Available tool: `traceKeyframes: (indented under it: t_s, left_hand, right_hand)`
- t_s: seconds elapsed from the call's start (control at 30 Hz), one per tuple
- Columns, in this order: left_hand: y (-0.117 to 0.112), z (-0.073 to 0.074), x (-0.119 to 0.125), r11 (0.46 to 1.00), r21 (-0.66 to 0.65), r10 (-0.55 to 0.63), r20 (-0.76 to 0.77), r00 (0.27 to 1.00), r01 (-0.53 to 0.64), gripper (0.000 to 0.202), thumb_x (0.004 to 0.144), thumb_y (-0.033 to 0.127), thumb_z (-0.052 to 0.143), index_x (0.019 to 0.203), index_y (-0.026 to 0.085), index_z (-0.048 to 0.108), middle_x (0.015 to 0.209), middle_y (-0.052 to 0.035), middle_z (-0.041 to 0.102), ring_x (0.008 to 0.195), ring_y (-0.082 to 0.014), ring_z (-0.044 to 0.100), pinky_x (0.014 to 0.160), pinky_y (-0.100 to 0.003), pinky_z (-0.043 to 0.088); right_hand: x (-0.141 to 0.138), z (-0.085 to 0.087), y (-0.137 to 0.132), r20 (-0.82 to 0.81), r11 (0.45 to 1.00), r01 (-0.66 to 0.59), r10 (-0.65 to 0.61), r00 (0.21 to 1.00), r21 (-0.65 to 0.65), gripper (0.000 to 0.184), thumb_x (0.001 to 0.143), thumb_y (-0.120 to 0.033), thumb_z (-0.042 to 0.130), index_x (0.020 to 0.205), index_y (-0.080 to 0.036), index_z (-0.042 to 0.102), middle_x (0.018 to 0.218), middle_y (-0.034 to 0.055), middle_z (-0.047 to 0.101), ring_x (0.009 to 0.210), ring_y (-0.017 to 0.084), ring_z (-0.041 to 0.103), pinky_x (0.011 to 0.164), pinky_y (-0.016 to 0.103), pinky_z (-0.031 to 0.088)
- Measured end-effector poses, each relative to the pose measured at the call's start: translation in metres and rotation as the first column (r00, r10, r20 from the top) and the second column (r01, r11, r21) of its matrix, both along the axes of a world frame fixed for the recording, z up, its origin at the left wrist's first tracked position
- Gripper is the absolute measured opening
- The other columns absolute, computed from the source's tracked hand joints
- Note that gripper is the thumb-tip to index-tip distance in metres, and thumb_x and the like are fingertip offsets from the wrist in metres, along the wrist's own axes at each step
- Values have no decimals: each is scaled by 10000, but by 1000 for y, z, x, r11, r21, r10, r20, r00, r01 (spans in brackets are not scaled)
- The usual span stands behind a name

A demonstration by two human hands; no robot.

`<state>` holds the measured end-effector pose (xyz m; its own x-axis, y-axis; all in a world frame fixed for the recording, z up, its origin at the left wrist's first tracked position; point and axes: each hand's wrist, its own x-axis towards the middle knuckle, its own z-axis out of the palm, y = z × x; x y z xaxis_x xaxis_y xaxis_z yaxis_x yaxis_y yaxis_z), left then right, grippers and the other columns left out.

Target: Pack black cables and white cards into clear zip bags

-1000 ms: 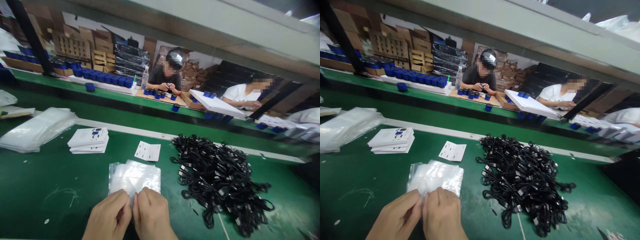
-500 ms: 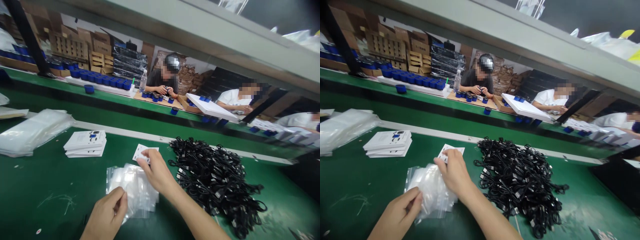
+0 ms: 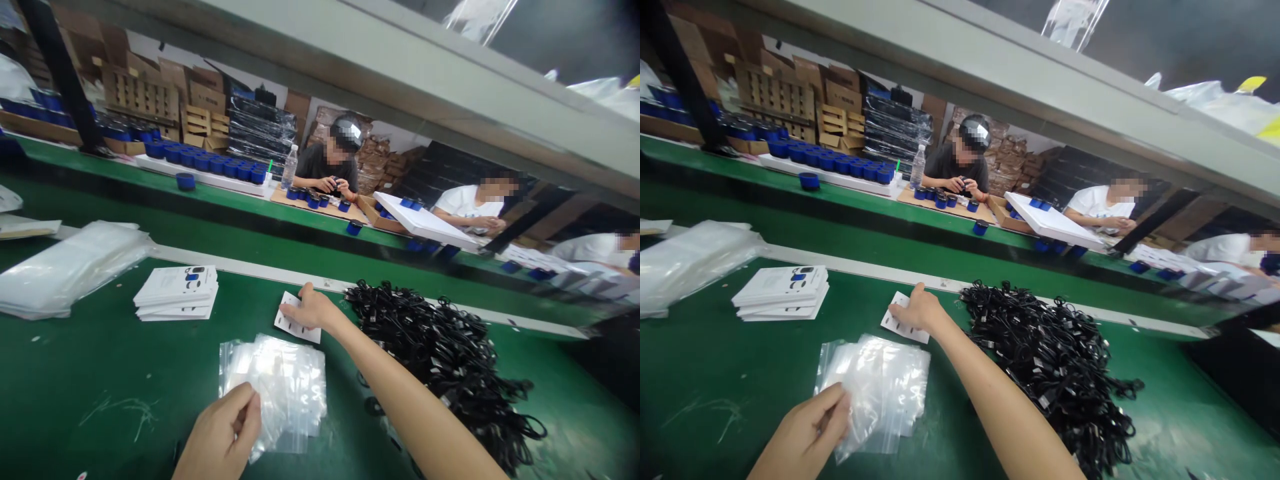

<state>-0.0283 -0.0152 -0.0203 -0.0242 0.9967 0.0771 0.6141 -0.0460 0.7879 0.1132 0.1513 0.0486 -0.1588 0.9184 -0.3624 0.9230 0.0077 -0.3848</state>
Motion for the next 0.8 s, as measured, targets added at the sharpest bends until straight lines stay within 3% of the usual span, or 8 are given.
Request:
traceKeyframes:
  t_s: [0.17, 0.3, 0.43, 0.53, 0.6, 0.67, 0.73, 0.8]
  left_hand:
    - [2, 0, -3, 999, -43, -29, 27, 999, 30, 349, 907, 371, 281, 587, 241, 329, 494, 80, 370, 449, -108, 400, 469, -212, 303]
    - [5, -2, -6, 995, -74, -68, 44, 997, 71, 332, 895, 371, 314, 591, 240, 332, 485, 82, 377, 441, -107, 399, 459, -205, 302]
    - [3, 0, -5, 996, -69, -52, 80, 995, 57, 340, 889, 379, 323, 580, 238, 337, 492, 79, 376, 452, -109, 395, 464, -207, 298]
    - [1, 1, -3, 998, -57, -2, 123, 992, 9, 343, 882, 388, 332, 575, 236, 345, 489, 81, 355, 454, -110, 367, 466, -215, 280]
    - [-1, 1, -1, 998, -53, 26, 159, 987, -17, 343, 870, 395, 361, 567, 234, 350, 480, 81, 356, 449, -108, 360, 463, -218, 272]
    - [-2, 0, 0, 998, -58, 49, 203, 978, -38, 344, 854, 404, 404, 560, 231, 362, 469, 79, 379, 440, -105, 376, 457, -215, 282]
    - [-2, 0, 1, 995, -76, 76, 261, 962, -58, 339, 850, 423, 423, 572, 230, 398, 460, 74, 430, 432, -106, 426, 454, -203, 326]
    - [-2, 1, 0, 991, -105, 114, 331, 937, -83, 345, 858, 451, 420, 594, 230, 442, 459, 63, 500, 430, -113, 494, 450, -191, 388]
  right_hand:
    - [-3, 3, -7, 17, 1000, -7, 6, 1000, 17, 853, 758, -712, 463, 1249, -20, 382, 1168, 277, 597, 1050, 373, 599, 774, 382, 487]
    - [-13, 8, -10, 45, 999, -18, 16, 999, 29, 870, 744, -610, 579, 1291, 18, 327, 1138, 297, 605, 1070, 429, 566, 819, 449, 459]
    - [-5, 14, -8, 4, 999, -28, 28, 1000, -15, 823, 729, -611, 614, 1248, -14, 392, 1111, 267, 628, 1011, 375, 613, 782, 400, 484]
    - [7, 10, -8, -65, 998, -26, 22, 998, -58, 816, 731, -671, 584, 1212, -31, 426, 945, 194, 689, 811, 287, 680, 667, 343, 516]
    - [14, 3, -7, -113, 998, -15, 8, 994, -57, 720, 782, -651, 557, 1175, -54, 471, 821, 110, 693, 695, 219, 675, 616, 320, 522]
    - [19, -7, -7, -159, 1000, 5, -9, 987, -28, 500, 876, -543, 526, 1111, -102, 537, 815, 49, 669, 656, 160, 650, 611, 307, 527]
    - [25, -14, -9, -195, 999, 30, -25, 980, 25, 301, 928, -413, 520, 1031, -138, 586, 860, 17, 646, 661, 125, 629, 617, 295, 529]
    - [32, -16, -16, -222, 991, 63, -36, 974, 115, 215, 933, -336, 527, 917, -135, 602, 826, 5, 628, 669, 125, 612, 613, 284, 511]
